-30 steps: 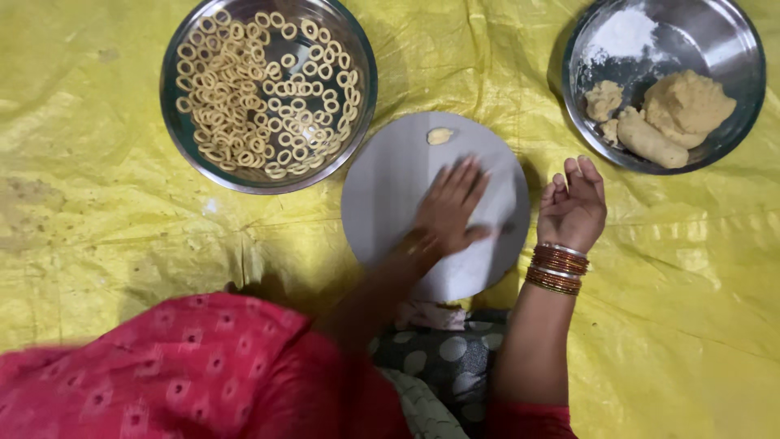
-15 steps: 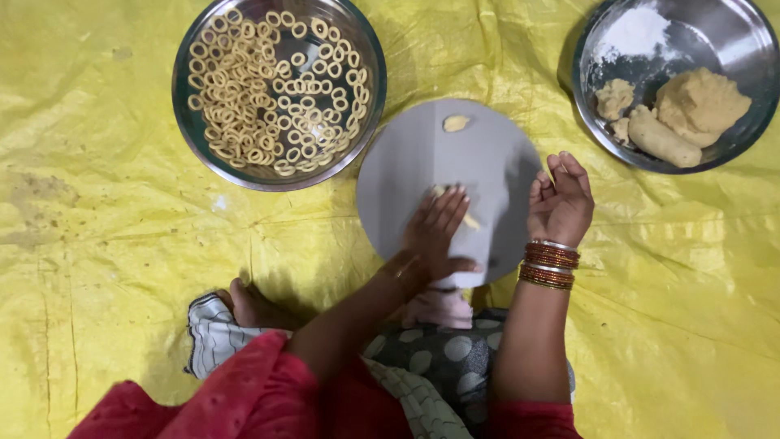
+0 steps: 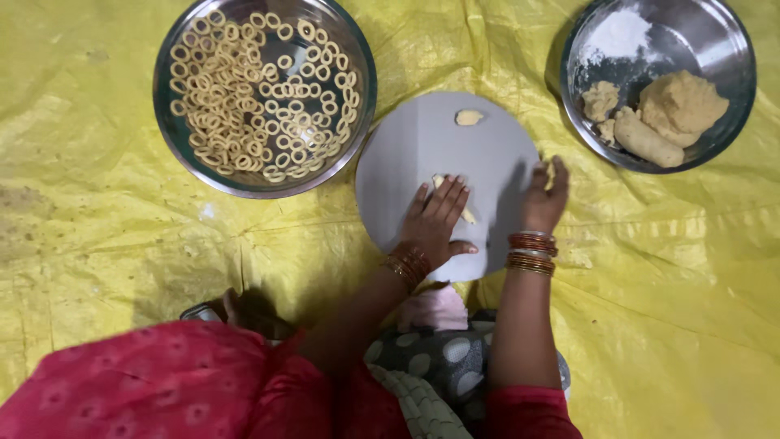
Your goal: The person rolls small pieces of dough into thin ropes on a flat board and joins the ends to form rings. The finished rings are placed into a metal tray while additional dough is kept in a separate bowl.
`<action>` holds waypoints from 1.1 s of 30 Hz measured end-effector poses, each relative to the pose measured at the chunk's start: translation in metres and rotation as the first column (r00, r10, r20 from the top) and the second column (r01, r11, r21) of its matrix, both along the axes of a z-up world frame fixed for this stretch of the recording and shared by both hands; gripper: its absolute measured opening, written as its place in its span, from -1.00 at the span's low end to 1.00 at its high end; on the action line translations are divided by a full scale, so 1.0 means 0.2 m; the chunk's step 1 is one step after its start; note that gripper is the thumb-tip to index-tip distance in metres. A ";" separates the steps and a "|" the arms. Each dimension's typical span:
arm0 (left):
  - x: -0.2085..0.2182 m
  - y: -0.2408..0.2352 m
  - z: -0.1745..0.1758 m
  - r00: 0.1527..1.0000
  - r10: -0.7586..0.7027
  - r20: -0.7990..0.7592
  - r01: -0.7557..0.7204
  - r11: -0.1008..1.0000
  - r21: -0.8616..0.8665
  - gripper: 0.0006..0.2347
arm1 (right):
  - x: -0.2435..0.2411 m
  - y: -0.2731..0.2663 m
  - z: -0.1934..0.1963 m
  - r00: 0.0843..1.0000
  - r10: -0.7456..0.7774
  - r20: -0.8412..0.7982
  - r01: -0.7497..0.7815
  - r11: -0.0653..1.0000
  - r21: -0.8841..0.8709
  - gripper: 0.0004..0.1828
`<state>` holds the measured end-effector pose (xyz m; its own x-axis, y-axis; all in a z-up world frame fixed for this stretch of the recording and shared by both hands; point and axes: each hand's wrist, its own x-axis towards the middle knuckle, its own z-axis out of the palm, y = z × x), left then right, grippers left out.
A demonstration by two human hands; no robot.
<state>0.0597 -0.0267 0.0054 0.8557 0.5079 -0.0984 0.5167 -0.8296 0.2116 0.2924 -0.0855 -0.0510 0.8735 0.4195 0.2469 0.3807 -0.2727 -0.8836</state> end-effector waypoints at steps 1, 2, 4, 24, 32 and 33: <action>-0.01 -0.01 0.00 1.000 0.000 -0.007 0.000 1.000 -0.010 -0.10 | -0.03 0.01 -0.02 0.999 0.046 -0.010 -0.047 0.998 -0.035 -0.65; -0.03 -0.02 0.00 1.000 0.011 0.026 -0.011 1.000 0.000 -0.16 | -0.07 0.01 -0.04 0.995 0.094 -0.024 -0.095 0.993 -0.069 -0.61; -0.06 -0.04 -0.04 0.995 0.031 0.092 -0.032 0.999 0.016 -0.28 | -0.09 0.01 -0.03 0.993 0.093 0.078 -0.069 0.961 -0.269 -0.62; 0.09 0.03 -0.05 0.987 -0.080 0.138 0.071 0.995 0.070 -0.30 | -0.04 0.04 -0.18 0.905 0.228 -0.360 -0.146 0.960 0.240 -0.62; 0.60 0.29 0.01 0.999 -0.037 0.014 0.036 0.997 0.066 -0.32 | 0.01 0.03 -0.13 0.720 0.277 -0.636 0.098 0.867 0.489 -0.75; 0.57 0.28 0.01 1.000 -0.018 -0.005 0.019 0.998 0.064 -0.34 | 0.03 0.03 -0.13 0.745 0.190 -0.639 0.106 0.912 0.395 -0.76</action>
<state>0.1728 0.0284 0.0073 0.8647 0.4974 -0.0700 0.5020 -0.8508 0.1554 0.2978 -0.0789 -0.0776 0.8582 0.4593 -0.2292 -0.3266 0.1440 -0.9341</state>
